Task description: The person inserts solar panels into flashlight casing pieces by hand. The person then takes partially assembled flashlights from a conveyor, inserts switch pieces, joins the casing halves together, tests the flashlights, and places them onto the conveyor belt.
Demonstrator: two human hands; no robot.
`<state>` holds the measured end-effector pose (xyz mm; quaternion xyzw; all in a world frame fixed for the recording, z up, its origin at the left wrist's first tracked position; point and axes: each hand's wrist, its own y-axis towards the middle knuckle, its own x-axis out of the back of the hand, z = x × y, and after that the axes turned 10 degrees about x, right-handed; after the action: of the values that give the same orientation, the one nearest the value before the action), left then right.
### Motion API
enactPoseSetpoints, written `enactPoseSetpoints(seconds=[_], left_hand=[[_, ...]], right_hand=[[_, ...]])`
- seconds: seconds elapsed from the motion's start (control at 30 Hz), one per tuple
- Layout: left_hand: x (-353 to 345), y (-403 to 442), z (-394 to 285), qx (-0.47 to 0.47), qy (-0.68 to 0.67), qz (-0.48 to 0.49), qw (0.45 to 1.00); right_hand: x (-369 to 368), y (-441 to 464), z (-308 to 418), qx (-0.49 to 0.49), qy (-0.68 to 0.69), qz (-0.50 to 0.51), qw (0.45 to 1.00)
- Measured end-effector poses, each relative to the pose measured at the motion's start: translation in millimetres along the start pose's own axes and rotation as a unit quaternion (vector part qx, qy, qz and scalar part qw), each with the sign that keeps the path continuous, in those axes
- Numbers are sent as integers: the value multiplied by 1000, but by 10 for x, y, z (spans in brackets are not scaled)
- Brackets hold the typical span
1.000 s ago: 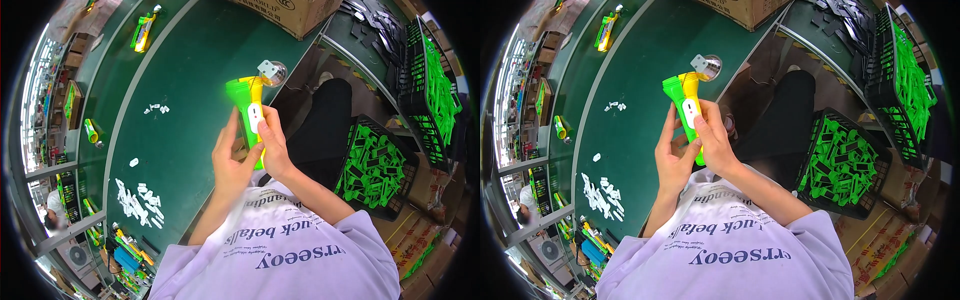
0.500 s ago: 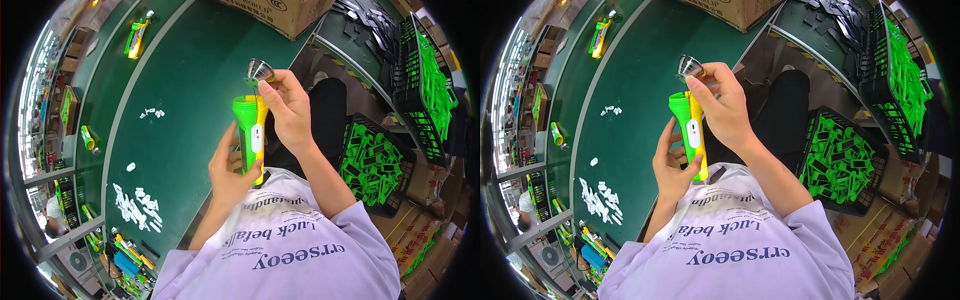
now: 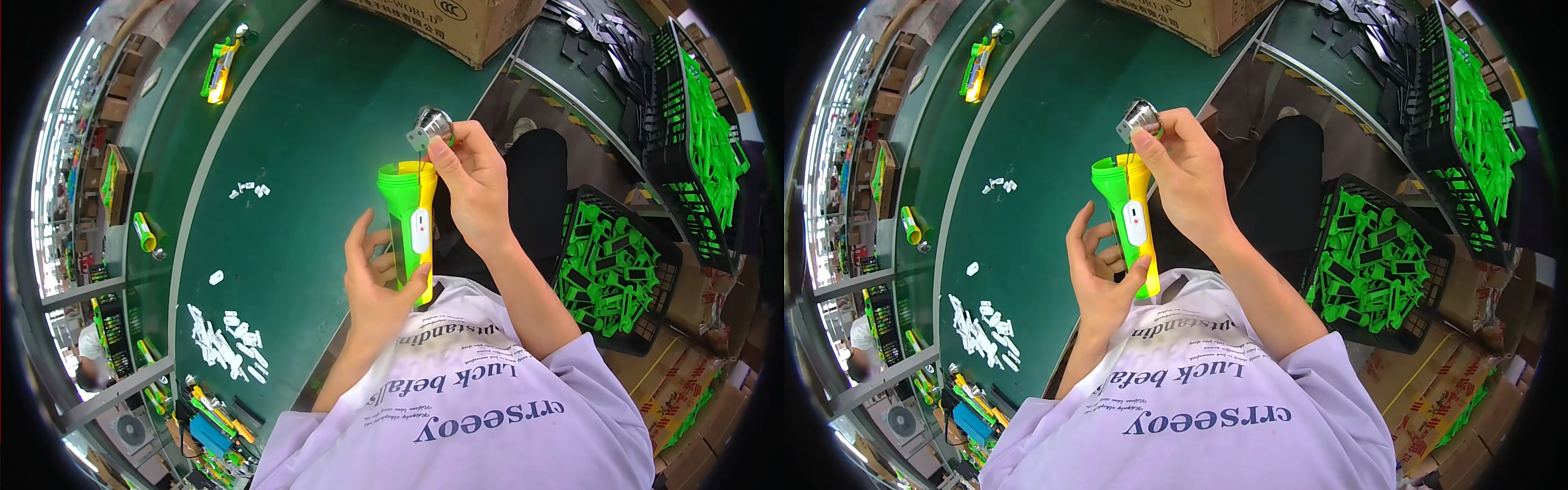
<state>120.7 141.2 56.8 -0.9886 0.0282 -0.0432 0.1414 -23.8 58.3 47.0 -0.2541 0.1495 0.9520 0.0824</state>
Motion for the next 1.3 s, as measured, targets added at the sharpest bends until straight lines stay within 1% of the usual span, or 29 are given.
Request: enactPoseSetpoints(seconds=[0.03,0.1,0.13,0.2,0.33,0.43,0.5,0.63,0.7,0.73,0.8,0.83,0.9,0.93,1.0,1.03,1.07,1.13,1.17,1.2,1.23,1.27,1.3], left_hand=[[4,-5,6,0,1,-1,1000],[6,-21,21,3,6,13,1000],[5,-22,28,3,6,14,1000],[5,-24,43,5,-24,31,999],[-4,-36,70,12,-54,33,998],[-13,-30,163,-10,-33,29,999],[-24,-31,235,-47,-3,9,999],[-20,-43,325,-46,19,-17,999],[-23,-39,344,-87,26,-19,996],[-26,-38,331,-88,25,-19,996],[-28,-56,298,-56,15,-12,998],[-31,-52,308,-56,15,-11,998],[-44,-48,347,-94,-8,-4,996],[-36,-45,357,-94,-8,-3,996],[-4,-20,360,-90,73,-28,993],[-38,-29,268,-56,5,-29,998],[-27,-7,278,-56,3,-31,998],[14,42,307,-107,44,-37,993],[26,54,296,-106,43,-39,993],[37,66,271,-116,74,-53,989],[47,87,237,-126,105,-68,984],[59,113,196,-127,105,-69,984],[67,129,147,-120,148,-74,979]], right_hand=[[2,5,-5,0,1,0,1000],[16,6,-11,51,-98,11,994],[10,3,-17,51,-98,10,994],[-12,-8,-41,88,-60,9,994],[8,-13,-65,85,-39,-1,996],[7,-16,-65,100,-37,-4,994],[8,-15,-47,75,-12,-5,997],[37,-13,-52,67,-36,-8,997],[34,-12,-105,94,-31,-23,995],[35,-5,-91,94,-31,-23,995],[42,-6,-50,68,-38,-19,997],[53,5,-53,69,-39,-19,997],[89,24,-64,46,-162,4,986],[106,13,-59,45,-163,4,985],[134,-15,-52,-105,-39,-58,992],[166,-53,-107,-101,-37,-47,993],[172,-85,-107,-102,-38,-44,993],[149,-149,-54,-173,54,-63,981],[224,-220,-155,-230,37,-52,971],[222,-294,-177,-230,37,-51,971],[204,-393,-174,-233,63,-6,970],[187,-494,-177,-236,88,40,967],[163,-605,-204,-239,97,73,963]])
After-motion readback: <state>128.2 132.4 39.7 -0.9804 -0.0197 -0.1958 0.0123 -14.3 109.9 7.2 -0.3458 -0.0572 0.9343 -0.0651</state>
